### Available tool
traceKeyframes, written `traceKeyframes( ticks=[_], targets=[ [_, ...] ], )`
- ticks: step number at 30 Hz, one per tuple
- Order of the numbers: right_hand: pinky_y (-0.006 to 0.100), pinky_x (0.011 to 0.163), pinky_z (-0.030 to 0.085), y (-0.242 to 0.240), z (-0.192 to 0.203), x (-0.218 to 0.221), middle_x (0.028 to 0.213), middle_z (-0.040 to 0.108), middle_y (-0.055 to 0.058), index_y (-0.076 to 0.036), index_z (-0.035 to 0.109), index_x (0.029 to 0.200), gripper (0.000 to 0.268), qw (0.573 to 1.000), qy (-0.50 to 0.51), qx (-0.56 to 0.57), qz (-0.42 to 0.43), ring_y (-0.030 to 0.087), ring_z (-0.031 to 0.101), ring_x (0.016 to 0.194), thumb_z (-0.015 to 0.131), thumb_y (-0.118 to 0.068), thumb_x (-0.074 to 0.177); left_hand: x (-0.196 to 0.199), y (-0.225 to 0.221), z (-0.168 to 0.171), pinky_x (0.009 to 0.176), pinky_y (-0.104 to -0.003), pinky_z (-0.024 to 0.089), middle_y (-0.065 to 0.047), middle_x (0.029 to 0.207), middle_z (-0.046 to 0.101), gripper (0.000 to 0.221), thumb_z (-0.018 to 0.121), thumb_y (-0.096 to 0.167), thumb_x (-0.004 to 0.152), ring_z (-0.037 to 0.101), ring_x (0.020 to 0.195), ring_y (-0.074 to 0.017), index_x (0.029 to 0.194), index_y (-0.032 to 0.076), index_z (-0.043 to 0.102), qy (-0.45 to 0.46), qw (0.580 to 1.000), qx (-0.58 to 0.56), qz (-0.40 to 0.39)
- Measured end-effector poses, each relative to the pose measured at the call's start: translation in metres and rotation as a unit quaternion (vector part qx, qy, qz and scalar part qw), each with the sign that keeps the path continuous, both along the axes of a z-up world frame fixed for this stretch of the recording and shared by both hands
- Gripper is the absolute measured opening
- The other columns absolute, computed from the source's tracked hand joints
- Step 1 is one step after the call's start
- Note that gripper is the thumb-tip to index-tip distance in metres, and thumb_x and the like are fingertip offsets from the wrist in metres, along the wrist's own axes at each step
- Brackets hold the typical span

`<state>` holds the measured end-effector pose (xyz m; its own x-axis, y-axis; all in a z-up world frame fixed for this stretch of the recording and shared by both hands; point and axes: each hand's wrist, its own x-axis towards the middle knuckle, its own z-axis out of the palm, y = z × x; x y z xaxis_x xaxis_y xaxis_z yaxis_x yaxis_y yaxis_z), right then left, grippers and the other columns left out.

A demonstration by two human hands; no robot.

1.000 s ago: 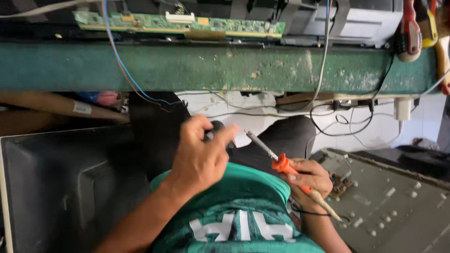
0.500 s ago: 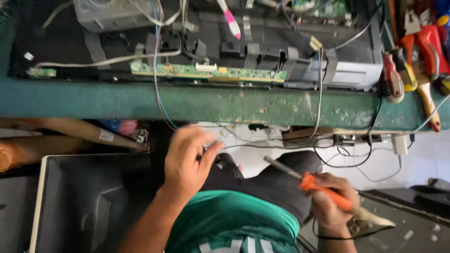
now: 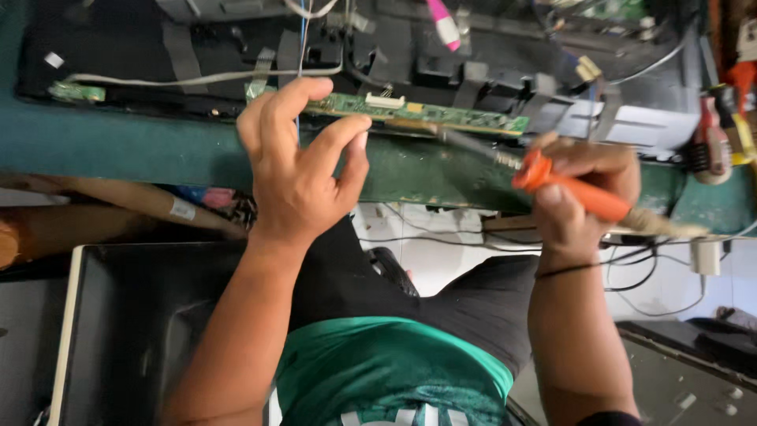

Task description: The person cleans a circuit board with a swab, manipulates internal components by hand, and uses a soldering iron to apply solder to connections on a television.

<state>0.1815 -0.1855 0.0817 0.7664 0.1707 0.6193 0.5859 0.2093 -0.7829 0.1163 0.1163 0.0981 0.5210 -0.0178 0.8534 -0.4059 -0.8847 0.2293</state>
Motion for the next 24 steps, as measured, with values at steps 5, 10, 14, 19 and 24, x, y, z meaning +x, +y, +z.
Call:
traceKeyframes(
  ticks=[5, 10, 14, 19, 24],
  targets=[
    [0.047, 0.106, 0.065, 0.009, -0.003, 0.018, 0.094, 0.065, 0.011, -0.010, 0.055, 0.105, 0.029, 0.999, 0.007, -0.039, 0.011, 0.020, 0.065, 0.086, 0.077, -0.024, 0.094, -0.002, 0.002, -0.013, 0.108, -0.047, 0.049, -0.016, 0.150, 0.049, 0.021, 0.065, 0.016, 0.113, 0.046, 0.125, -0.0372, 0.111, 0.018, 0.086, 0.041, 0.997, 0.038, 0.046],
    [0.052, 0.111, 0.068, -0.003, -0.012, 0.019, 0.094, 0.063, 0.008, -0.011, 0.054, 0.107, 0.031, 0.997, 0.063, -0.037, 0.004, 0.022, 0.067, 0.086, 0.077, -0.024, 0.093, -0.002, 0.003, -0.010, 0.104, -0.046, 0.043, -0.020, 0.149, 0.053, 0.024, 0.063, 0.016, 0.113, 0.052, 0.115, -0.0378, 0.115, 0.019, 0.086, 0.081, 0.995, 0.036, 0.048],
    [0.052, 0.110, 0.068, -0.002, -0.011, 0.018, 0.095, 0.063, 0.010, -0.010, 0.050, 0.108, 0.033, 0.997, 0.053, -0.062, -0.009, 0.025, 0.066, 0.081, 0.076, -0.026, 0.096, 0.000, 0.005, -0.015, 0.103, -0.046, 0.046, -0.021, 0.154, 0.050, 0.029, 0.064, 0.014, 0.114, 0.050, 0.114, -0.0374, 0.117, 0.021, 0.092, 0.084, 0.995, 0.030, 0.045],
    [0.051, 0.112, 0.068, 0.000, -0.011, 0.010, 0.092, 0.062, 0.007, -0.013, 0.053, 0.105, 0.032, 0.996, 0.067, -0.048, -0.023, 0.019, 0.062, 0.078, 0.079, -0.029, 0.095, -0.003, 0.001, -0.005, 0.102, -0.051, 0.046, -0.021, 0.152, 0.055, 0.025, 0.059, 0.021, 0.115, 0.063, 0.123, -0.0394, 0.122, 0.019, 0.082, 0.123, 0.992, 0.014, 0.039],
    [0.050, 0.113, 0.068, 0.004, -0.009, 0.011, 0.081, 0.057, 0.002, -0.012, 0.057, 0.105, 0.027, 0.998, 0.051, -0.036, -0.001, 0.016, 0.064, 0.072, 0.077, -0.029, 0.097, -0.003, 0.000, 0.001, 0.092, -0.051, 0.046, -0.013, 0.150, 0.059, 0.019, 0.064, 0.025, 0.106, 0.061, 0.107, -0.0390, 0.118, 0.024, 0.080, 0.098, 0.992, 0.011, 0.076]
  ],
)
